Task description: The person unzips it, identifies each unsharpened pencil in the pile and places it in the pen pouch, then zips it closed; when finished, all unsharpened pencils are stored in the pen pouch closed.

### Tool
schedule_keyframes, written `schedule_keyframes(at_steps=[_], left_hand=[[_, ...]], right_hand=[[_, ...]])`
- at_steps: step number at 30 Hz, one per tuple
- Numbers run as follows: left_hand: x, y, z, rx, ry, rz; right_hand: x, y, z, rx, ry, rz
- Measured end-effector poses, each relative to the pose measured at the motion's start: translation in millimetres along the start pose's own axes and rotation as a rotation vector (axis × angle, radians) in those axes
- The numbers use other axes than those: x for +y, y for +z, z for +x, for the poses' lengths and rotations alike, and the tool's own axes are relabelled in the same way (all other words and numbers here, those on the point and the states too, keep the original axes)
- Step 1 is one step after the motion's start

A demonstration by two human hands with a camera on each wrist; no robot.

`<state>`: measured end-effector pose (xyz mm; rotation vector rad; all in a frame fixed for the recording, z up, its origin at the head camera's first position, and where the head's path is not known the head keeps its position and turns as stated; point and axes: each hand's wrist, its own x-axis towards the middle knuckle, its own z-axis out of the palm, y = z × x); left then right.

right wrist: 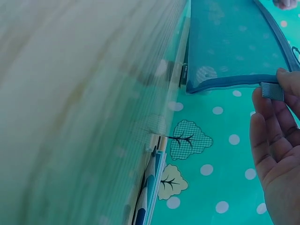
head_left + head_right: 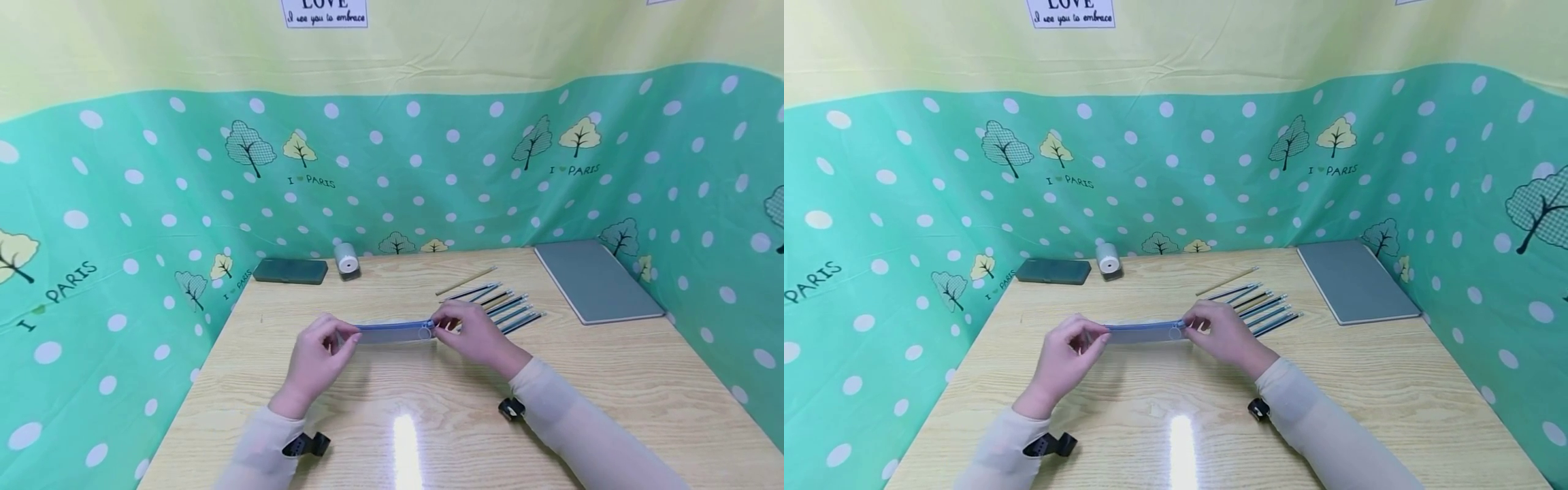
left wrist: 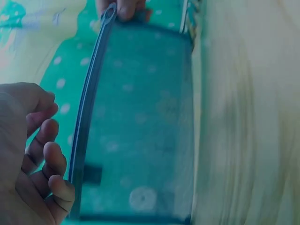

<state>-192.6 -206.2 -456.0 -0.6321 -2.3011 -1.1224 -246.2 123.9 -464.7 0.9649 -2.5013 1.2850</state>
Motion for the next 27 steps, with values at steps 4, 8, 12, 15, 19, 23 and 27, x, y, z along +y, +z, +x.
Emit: schedule_keyframes(at_steps=[4,8,12,15,19,23,27], left_hand=[[10.8,14.4,0.0,-0.053,-0.014,0.032],[17.9,26.6,-1.0,-0.1,-0.044,0.017],[22.8,38.2,-1.5,-0.14,-0.055,0.009],[25.4,46.9,-2.1,-0.16,-0.048,0.012],[30.3,57.1,-3.3,-0.167,-0.029,0.003],[34.2,64.3,-3.7,-0.15,-0.01,-0.017],[36.4,68.4,-3.7,-0.133,-0.025,-0.047]], right_hand=[[0,1,0.3,0.001,-0.01,-0.002],[-1,2,0.3,-0.003,-0.02,0.009],[0,3,-0.5,0.0,-0.03,0.013],[-1,5,-0.7,0.003,-0.042,0.016],[-4,6,-1.3,0.006,-0.068,0.019],[-6,8,-1.9,0.012,-0.09,0.006],[-7,10,-2.2,0.009,-0.101,-0.008]])
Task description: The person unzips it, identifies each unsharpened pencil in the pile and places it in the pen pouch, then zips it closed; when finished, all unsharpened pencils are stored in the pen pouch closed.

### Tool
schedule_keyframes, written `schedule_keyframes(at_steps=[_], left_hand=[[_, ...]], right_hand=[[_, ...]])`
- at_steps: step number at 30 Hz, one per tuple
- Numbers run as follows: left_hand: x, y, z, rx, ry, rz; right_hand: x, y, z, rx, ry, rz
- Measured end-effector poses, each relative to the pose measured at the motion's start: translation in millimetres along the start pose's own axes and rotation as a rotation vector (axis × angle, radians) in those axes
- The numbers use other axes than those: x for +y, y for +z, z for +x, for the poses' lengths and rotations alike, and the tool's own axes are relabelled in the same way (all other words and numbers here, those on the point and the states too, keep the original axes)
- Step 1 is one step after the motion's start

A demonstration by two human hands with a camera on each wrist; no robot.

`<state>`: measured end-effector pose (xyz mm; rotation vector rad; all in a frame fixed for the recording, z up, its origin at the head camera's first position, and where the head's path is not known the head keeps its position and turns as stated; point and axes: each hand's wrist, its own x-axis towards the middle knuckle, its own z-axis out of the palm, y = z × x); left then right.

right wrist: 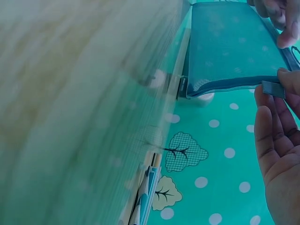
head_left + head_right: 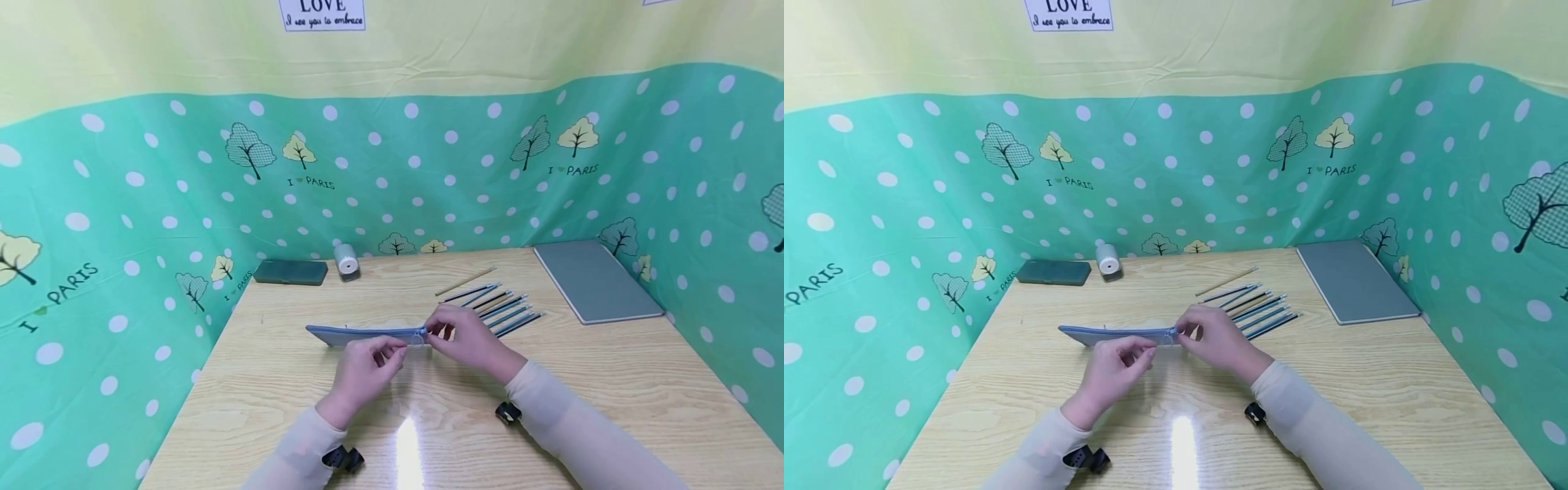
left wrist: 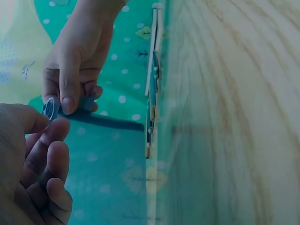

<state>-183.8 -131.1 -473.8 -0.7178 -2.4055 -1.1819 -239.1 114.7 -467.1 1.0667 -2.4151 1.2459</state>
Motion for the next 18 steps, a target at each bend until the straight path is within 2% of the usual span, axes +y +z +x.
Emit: schedule_keyframes(at_steps=[10,14,18], left_hand=[[3.4,7.9,0.9,-0.052,-0.116,-0.095],[5.3,9.8,1.1,-0.066,-0.193,-0.222],[6.9,9.3,0.8,-0.049,-0.264,-0.327]], right_hand=[[-1.9,1.7,-0.6,-0.026,-0.027,-0.016],[-3.3,2.0,-0.7,-0.036,-0.034,-0.007],[-4.3,1.8,-0.6,-0.042,-0.033,-0.005]])
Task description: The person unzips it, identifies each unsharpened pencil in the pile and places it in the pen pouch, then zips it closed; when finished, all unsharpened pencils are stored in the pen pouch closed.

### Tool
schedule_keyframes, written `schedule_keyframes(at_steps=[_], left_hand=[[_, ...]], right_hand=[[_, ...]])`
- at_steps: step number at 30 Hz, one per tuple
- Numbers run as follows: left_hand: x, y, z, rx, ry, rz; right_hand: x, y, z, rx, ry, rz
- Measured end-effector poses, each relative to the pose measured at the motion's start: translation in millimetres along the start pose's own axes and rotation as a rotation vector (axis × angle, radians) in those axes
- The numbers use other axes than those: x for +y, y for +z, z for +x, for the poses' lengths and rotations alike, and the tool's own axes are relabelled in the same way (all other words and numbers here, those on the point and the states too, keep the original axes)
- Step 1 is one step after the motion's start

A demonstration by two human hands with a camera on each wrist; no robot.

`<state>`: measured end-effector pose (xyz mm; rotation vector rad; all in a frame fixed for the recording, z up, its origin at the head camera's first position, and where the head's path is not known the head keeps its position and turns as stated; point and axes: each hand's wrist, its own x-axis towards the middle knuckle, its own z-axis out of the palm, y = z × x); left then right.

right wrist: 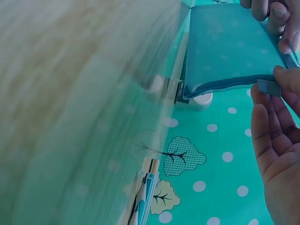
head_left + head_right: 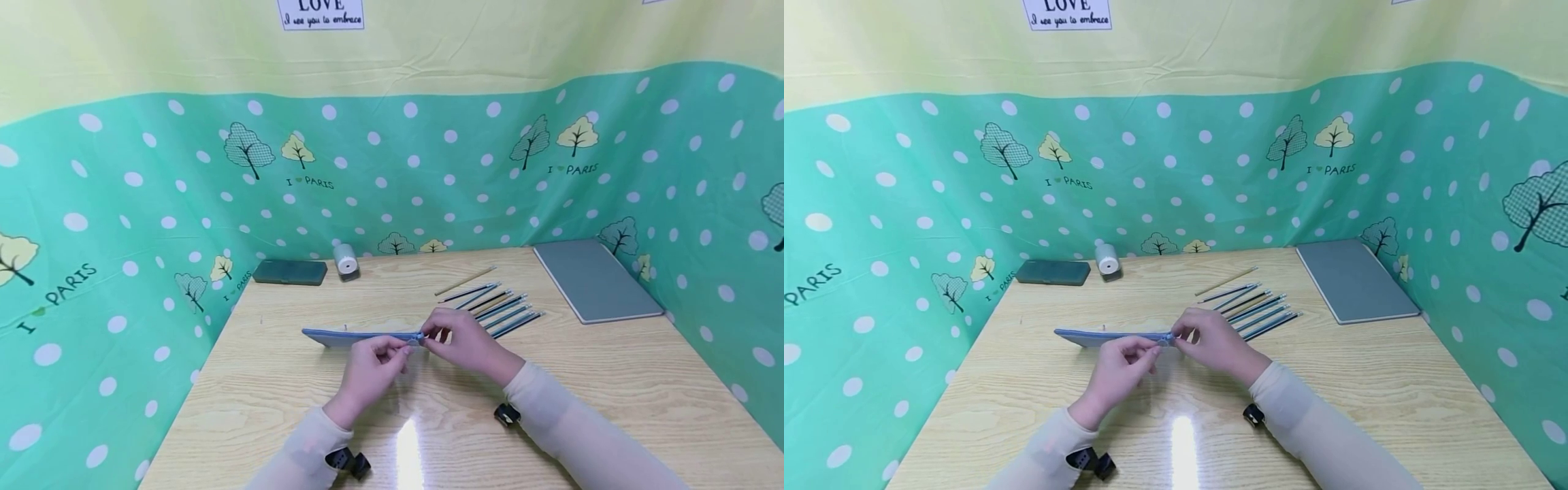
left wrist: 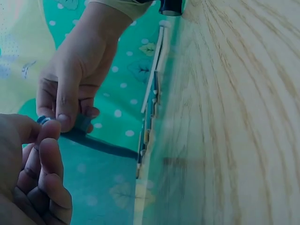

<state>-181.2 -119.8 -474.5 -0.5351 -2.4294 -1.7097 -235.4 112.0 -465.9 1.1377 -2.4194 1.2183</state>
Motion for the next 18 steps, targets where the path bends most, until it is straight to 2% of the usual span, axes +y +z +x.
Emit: schedule_keyframes(at_steps=[6,12,15,18], left_hand=[[3.1,-4.2,-0.9,0.075,0.005,0.007],[4.4,-5.4,-1.5,0.065,0.041,0.033],[5.8,-6.1,-1.7,0.087,0.06,0.079],[7.5,-8.4,-1.8,0.128,0.074,0.165]], right_hand=[[-0.5,-0.4,0.4,-0.002,0.001,-0.005],[-4.1,-0.4,-0.8,-0.024,-0.022,-0.004],[-7.2,0.2,-1.0,-0.021,-0.028,-0.014],[-9.1,0.8,-0.6,-0.01,-0.031,-0.027]])
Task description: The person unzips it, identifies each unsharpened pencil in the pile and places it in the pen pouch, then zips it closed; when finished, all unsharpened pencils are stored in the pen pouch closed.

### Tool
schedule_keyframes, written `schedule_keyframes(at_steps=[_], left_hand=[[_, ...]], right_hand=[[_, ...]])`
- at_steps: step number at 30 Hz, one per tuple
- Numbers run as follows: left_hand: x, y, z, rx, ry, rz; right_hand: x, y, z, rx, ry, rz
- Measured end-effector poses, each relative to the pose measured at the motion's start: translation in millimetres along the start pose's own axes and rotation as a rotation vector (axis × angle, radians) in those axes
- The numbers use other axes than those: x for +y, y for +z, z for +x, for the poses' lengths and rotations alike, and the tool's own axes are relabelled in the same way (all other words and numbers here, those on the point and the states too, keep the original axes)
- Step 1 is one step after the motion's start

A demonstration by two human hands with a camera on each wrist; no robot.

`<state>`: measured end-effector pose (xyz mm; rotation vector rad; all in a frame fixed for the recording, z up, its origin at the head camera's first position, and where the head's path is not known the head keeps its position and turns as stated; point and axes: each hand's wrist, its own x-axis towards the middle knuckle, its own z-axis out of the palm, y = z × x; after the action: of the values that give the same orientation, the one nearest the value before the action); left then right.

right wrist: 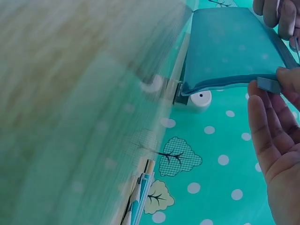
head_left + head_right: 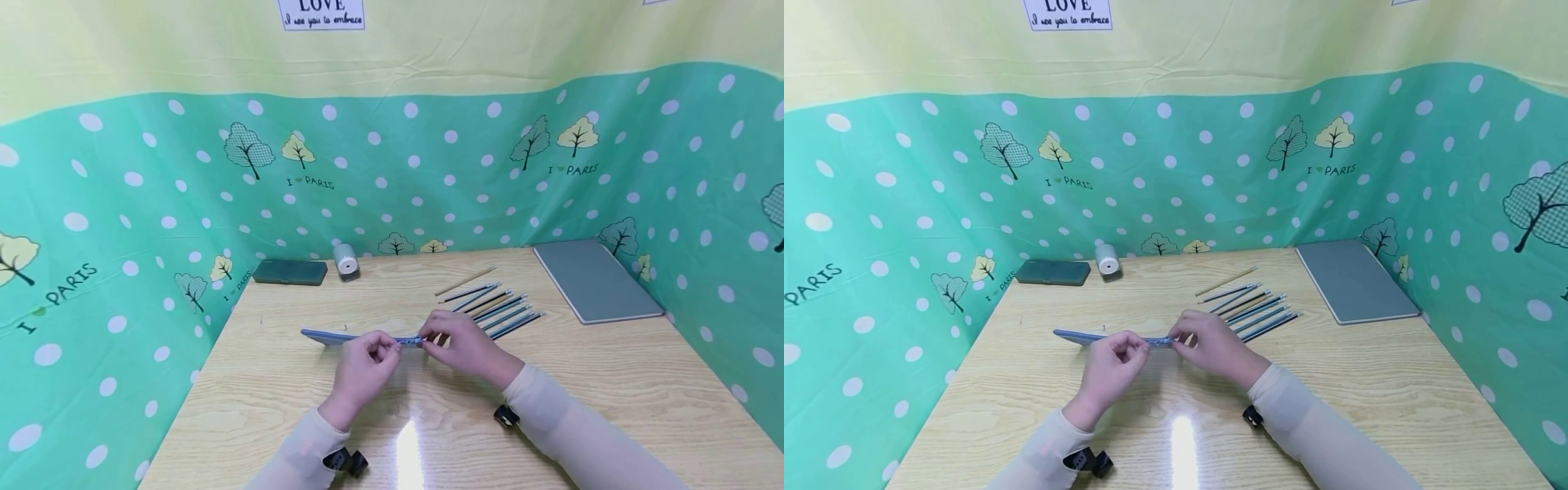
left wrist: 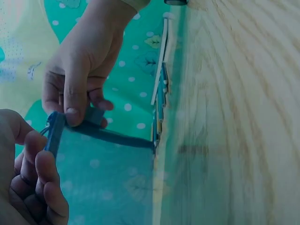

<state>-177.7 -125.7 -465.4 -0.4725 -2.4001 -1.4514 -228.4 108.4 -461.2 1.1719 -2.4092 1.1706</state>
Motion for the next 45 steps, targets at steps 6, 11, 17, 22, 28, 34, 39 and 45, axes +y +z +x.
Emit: schedule_keyframes(at_steps=[6,11,17,22,28,34,39,45], left_hand=[[-0.8,-11.0,3.2,0.052,0.009,0.178],[-7.6,-27.4,7.4,0.045,0.002,0.267],[-14.7,-51.1,9.6,-0.002,-0.06,0.257],[-22.9,-73.0,10.3,-0.003,-0.079,0.289],[-35.7,-98.4,10.2,-0.011,-0.058,0.336],[-54.3,-118.4,8.8,-0.018,-0.044,0.315],[-72.7,-134.8,7.5,-0.004,-0.04,0.261],[-85.6,-147.1,4.2,-0.027,-0.084,0.19]], right_hand=[[0,-2,0.5,0.009,0.034,-0.026],[5,-6,-0.4,0.01,0.074,-0.024],[14,-9,-1.5,0.017,0.095,-0.04],[17,-11,-2.0,0.02,0.101,-0.041],[21,-13,-0.1,0.034,0.102,-0.057],[24,-15,0.7,0.02,0.111,-0.053],[27,-17,-0.4,0.004,0.128,-0.059],[29,-18,-1.8,-0.033,0.15,-0.048]])
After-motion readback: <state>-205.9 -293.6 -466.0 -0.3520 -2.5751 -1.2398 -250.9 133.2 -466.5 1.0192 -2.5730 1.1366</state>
